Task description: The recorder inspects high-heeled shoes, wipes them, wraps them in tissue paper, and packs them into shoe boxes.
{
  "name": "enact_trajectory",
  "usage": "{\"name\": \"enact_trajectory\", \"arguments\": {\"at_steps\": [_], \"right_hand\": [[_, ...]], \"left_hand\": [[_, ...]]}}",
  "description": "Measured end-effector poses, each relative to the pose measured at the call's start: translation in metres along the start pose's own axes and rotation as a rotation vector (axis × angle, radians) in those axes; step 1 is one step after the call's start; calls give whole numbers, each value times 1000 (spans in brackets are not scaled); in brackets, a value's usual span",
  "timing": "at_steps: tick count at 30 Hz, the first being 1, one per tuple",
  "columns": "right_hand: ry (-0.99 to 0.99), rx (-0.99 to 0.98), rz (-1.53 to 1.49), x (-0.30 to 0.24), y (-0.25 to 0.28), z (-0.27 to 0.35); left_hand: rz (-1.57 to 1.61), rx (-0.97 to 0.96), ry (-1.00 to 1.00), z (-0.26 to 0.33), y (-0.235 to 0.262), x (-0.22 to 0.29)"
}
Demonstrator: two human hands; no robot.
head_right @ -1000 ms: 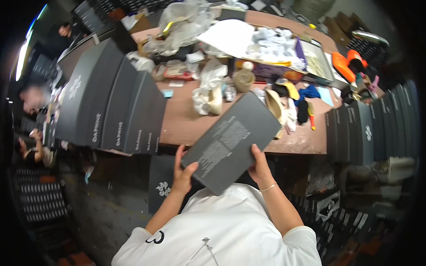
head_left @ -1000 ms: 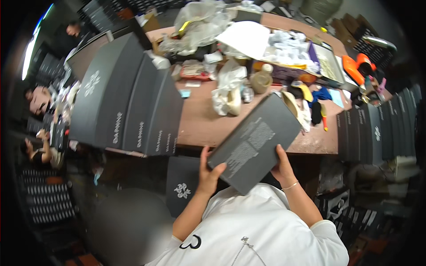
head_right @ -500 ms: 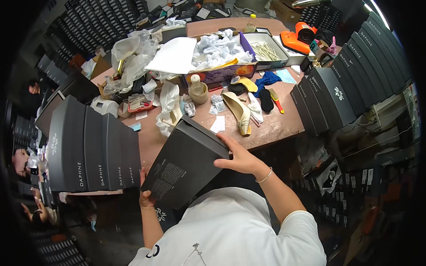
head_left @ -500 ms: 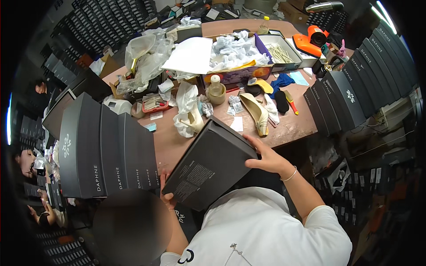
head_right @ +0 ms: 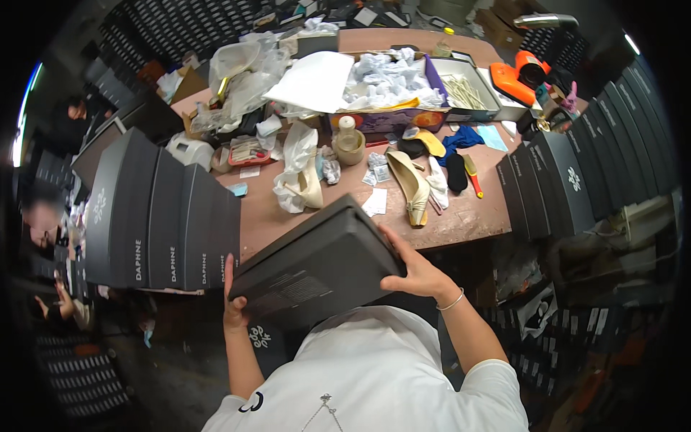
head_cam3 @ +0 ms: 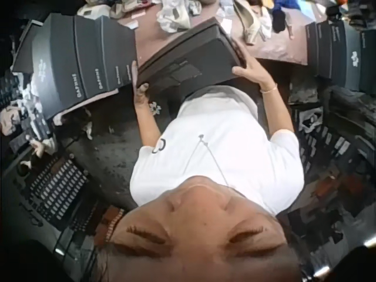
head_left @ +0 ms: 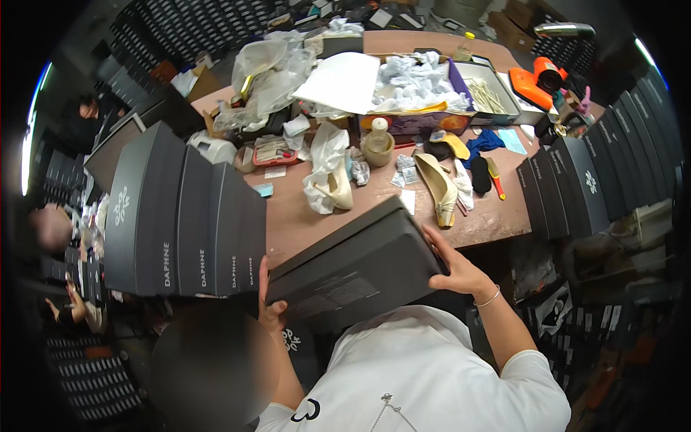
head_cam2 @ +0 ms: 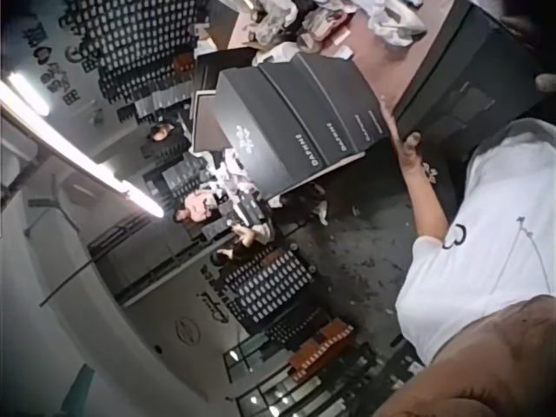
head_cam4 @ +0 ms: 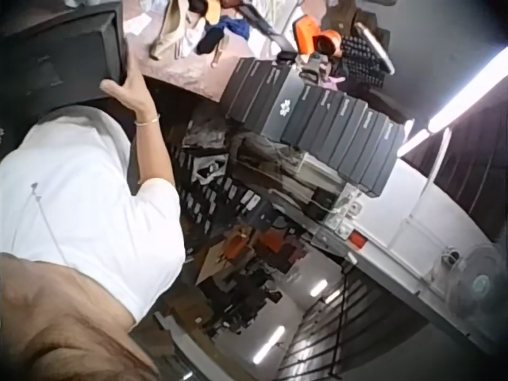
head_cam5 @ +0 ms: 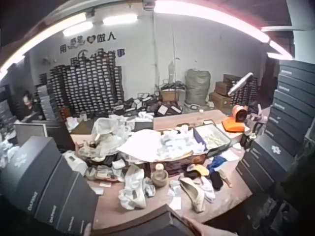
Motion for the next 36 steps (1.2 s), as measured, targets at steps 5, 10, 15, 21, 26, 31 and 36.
{"name": "enact_trajectory", "arguments": {"at_steps": [5, 10, 15, 21, 26, 31, 36], "right_hand": [[-64, 182, -268, 47, 34, -11], [-147, 346, -690, 118, 56, 9], [-209, 386, -858, 178, 62, 23], [-202, 423, -946, 179, 52, 20], [-220, 403, -1053, 190, 34, 11], [-308, 405, -1067, 198, 17, 12], [-391, 327, -1095, 193, 4, 2]], "left_hand": [[-276, -65, -136, -16, -40, 53], [-704, -99, -93, 5, -62, 41], [-796, -8, -137, 12, -88, 34], [-880, -132, -56, 5, -97, 40], [-1030, -196, -115, 20, -83, 42], [-1050, 23, -70, 43, -77, 27], [-996, 314, -305, 55, -91, 31]]}}
Point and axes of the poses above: each hand's wrist, its own z-axis away from the middle knuckle, its own y-axis out of the back of the hand, x = y × z, the point moved 4 cm from there along -z, towards the middle knuckle, and after that the axes turned 11 degrees about -z, right-handed, at the moved point
